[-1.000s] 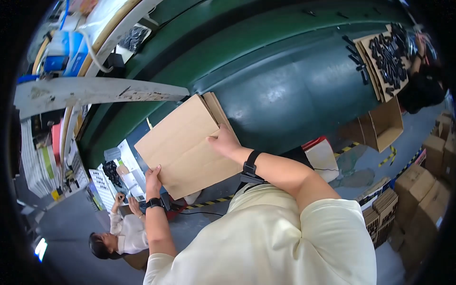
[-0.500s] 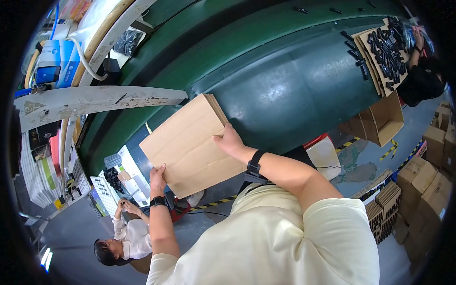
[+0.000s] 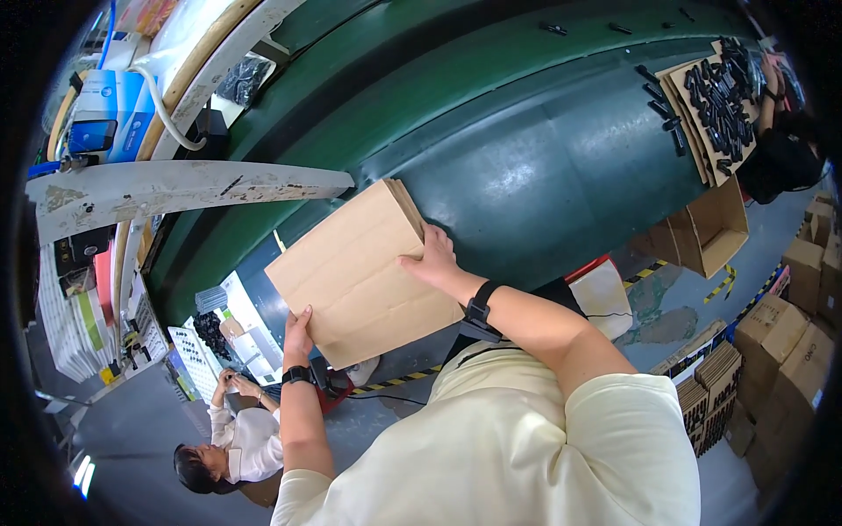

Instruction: The person places a cardboard sheet on the table, picks up microphones from the conveyor belt, and presses their buttons. They then arrange the microphones in rows on the cardboard sheet.

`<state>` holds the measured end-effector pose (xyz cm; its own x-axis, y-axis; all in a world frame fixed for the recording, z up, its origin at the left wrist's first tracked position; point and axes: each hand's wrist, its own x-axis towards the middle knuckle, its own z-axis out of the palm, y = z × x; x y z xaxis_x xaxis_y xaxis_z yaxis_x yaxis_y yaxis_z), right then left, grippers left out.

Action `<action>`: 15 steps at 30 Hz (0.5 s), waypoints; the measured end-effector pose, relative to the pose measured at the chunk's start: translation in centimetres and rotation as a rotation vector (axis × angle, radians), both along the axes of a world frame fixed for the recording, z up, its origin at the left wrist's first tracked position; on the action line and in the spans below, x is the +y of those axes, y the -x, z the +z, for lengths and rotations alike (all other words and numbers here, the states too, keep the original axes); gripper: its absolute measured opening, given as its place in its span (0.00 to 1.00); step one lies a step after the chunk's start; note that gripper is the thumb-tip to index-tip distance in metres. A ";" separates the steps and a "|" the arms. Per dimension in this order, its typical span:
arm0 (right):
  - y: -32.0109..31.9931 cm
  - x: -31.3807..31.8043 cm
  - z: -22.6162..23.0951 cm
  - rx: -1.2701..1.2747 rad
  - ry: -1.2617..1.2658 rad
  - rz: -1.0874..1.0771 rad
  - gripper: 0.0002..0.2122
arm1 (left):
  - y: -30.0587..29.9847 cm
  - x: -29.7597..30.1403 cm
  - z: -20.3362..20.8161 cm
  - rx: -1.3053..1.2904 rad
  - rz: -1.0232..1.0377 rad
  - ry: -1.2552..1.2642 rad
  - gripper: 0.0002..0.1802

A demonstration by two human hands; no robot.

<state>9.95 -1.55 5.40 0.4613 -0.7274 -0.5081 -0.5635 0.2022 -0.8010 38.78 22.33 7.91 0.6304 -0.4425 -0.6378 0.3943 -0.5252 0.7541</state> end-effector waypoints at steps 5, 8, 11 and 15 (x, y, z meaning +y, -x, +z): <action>0.0 -0.3 -0.5 0.031 0.000 0.069 0.46 | 0.0 -0.1 0.2 0.099 0.003 0.006 0.29; 0.2 -0.3 -0.5 0.026 -0.003 0.085 0.46 | -0.1 0.2 0.5 0.079 0.013 0.002 0.29; 1.3 0.0 -0.1 -0.007 0.049 0.029 0.44 | 0.3 0.8 0.6 -0.015 0.066 -0.029 0.28; 4.1 0.0 1.8 0.013 0.215 0.107 0.37 | 1.0 2.6 0.7 -0.230 0.091 -0.124 0.24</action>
